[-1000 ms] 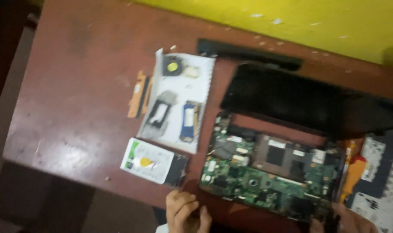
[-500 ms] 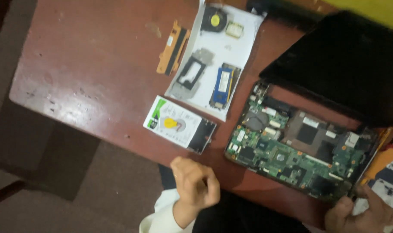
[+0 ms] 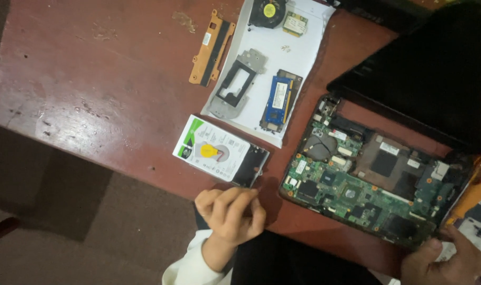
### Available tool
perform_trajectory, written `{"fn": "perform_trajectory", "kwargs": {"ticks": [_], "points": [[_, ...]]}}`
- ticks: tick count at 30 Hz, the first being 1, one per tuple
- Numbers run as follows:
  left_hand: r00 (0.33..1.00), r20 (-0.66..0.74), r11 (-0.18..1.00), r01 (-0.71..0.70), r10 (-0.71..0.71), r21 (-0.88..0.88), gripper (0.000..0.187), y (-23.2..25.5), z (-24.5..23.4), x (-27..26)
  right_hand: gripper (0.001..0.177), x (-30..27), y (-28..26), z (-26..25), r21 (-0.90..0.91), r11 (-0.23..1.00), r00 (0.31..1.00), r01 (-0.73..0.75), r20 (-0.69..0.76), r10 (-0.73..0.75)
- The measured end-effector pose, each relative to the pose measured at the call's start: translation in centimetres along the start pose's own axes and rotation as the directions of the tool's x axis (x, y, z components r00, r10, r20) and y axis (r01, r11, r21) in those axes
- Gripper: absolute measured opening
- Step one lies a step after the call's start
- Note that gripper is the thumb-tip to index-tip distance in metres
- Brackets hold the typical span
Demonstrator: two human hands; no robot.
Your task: The person uses a screwdriver to remove screws from the internal components of a disassembled laptop. They then pick up a cooling fan and place it onto the motherboard, securing it with screws.
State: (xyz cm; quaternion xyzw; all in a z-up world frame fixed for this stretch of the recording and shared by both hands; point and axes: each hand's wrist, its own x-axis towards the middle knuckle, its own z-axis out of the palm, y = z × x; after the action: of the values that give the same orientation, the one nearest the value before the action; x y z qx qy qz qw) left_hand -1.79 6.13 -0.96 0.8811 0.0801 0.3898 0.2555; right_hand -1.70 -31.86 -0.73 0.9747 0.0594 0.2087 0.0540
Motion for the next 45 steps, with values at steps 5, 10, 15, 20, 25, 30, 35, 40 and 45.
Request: {"fn": "perform_trajectory", "kwargs": {"ticks": [5,10,15,20,25,30,35,40,45], "points": [[0.996,0.032,0.994,0.080,-0.082,0.071,0.015,0.2,-0.8,0.4,0.040,2.3,-1.4,-3.1,0.008,0.995,0.979,-0.102,0.177,0.099],[0.974,0.212,0.997,0.077,-0.082,0.033,0.016,-0.1,-2.0,1.6,0.047,1.2,-1.4,-0.9,0.117,0.991,0.997,0.064,-0.059,-0.058],[0.967,0.249,0.999,0.049,-0.043,-0.019,0.015,-0.8,-1.9,2.6,0.037,1.3,-3.2,-1.3,0.272,0.961,0.997,-0.054,-0.039,0.067],[0.952,0.302,0.996,0.072,-0.057,-0.042,0.014,-1.6,-2.4,2.5,0.032,0.1,-3.6,-0.8,0.239,0.958,0.983,-0.156,-0.056,0.174],[0.950,0.311,1.000,0.017,-0.015,-0.004,0.013,-1.9,-2.3,2.3,0.031,-0.4,-2.9,-0.2,0.249,0.944,0.974,-0.215,-0.014,0.226],[0.957,0.289,0.999,0.012,-0.023,0.039,0.018,-1.9,-2.1,2.2,0.030,0.6,-4.0,-0.7,0.275,0.935,0.970,-0.223,-0.029,0.239],[0.767,0.640,0.998,0.060,-0.045,-0.002,0.031,-2.0,-4.5,-0.6,0.041,0.7,-3.6,-2.1,0.396,0.853,0.940,-0.339,0.115,0.320],[0.864,0.459,0.964,0.104,-0.209,0.243,0.007,1.2,-2.9,4.0,0.041,-1.0,1.9,0.8,0.303,0.948,0.954,-0.095,-0.243,0.173],[0.908,0.419,0.955,-0.140,0.017,0.263,0.015,-2.0,-1.8,-0.8,0.037,2.8,-0.4,-1.0,0.421,0.904,0.956,-0.071,-0.229,0.182]]}}
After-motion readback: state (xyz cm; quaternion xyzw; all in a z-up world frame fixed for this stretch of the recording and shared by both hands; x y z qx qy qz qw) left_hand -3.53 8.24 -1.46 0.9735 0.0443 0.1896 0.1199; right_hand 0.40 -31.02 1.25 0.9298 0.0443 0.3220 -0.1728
